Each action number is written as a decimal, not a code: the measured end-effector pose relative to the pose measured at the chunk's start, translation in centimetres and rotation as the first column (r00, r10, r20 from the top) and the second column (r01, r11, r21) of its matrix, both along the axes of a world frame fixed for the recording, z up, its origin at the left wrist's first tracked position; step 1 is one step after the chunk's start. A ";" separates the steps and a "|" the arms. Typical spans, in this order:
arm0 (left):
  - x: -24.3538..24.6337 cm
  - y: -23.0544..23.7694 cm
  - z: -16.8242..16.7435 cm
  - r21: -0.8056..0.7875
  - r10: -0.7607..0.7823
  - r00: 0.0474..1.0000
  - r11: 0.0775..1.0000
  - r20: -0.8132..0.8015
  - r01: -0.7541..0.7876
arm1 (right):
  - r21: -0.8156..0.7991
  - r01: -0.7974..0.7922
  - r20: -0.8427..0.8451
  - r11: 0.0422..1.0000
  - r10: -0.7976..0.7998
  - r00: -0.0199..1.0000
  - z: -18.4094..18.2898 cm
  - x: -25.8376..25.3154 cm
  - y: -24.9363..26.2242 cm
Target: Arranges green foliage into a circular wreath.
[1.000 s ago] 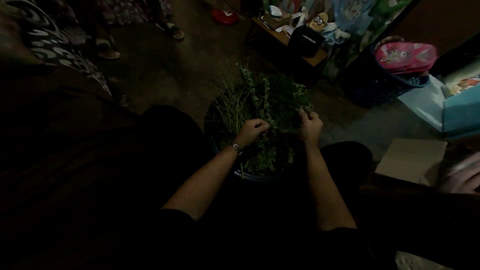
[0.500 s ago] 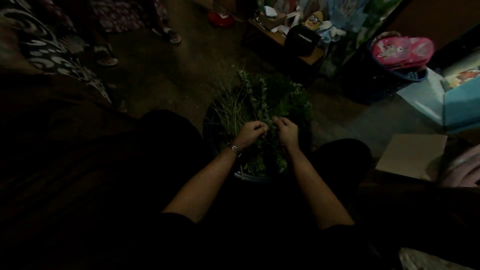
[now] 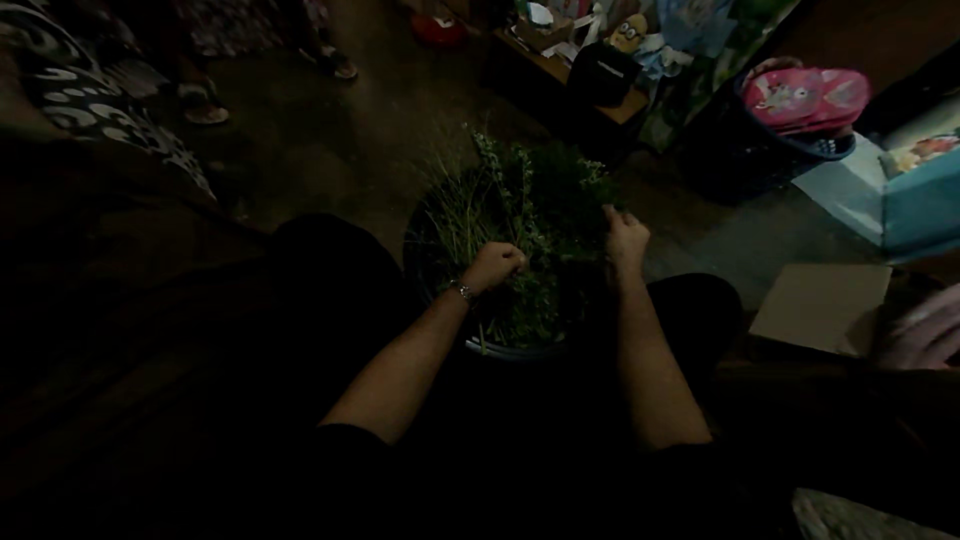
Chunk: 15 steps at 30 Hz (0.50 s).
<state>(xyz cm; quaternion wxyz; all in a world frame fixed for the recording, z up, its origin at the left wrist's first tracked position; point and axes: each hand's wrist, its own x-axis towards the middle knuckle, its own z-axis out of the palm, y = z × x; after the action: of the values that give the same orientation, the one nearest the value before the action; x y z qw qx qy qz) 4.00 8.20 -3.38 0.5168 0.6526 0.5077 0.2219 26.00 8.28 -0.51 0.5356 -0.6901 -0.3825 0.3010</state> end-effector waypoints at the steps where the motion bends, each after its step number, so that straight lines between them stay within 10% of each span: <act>1: -0.2 0.3 -0.1 -0.007 0.051 0.998 0.999 -0.031 -0.051 | -0.056 -0.031 0.062 0.998 0.035 0.997 0.2 0.5 0.0; 9: -1.6 2.7 -2.6 0.102 0.356 0.872 0.934 -0.336 -0.342 | -0.671 -0.093 0.543 0.735 0.574 0.613 -4.4 -2.1 1.5; 15: -0.4 2.4 -3.7 0.121 0.212 0.915 0.976 -0.344 -0.181 | -0.688 -0.442 0.234 0.576 0.752 0.616 -10.3 -5.5 2.1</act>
<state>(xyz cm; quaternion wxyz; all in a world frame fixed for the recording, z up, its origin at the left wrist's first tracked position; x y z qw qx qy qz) 3.63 10.63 -7.12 0.3631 0.6491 0.6457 0.1731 20.54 10.37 -10.81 0.0435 -0.6885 -0.6180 0.3771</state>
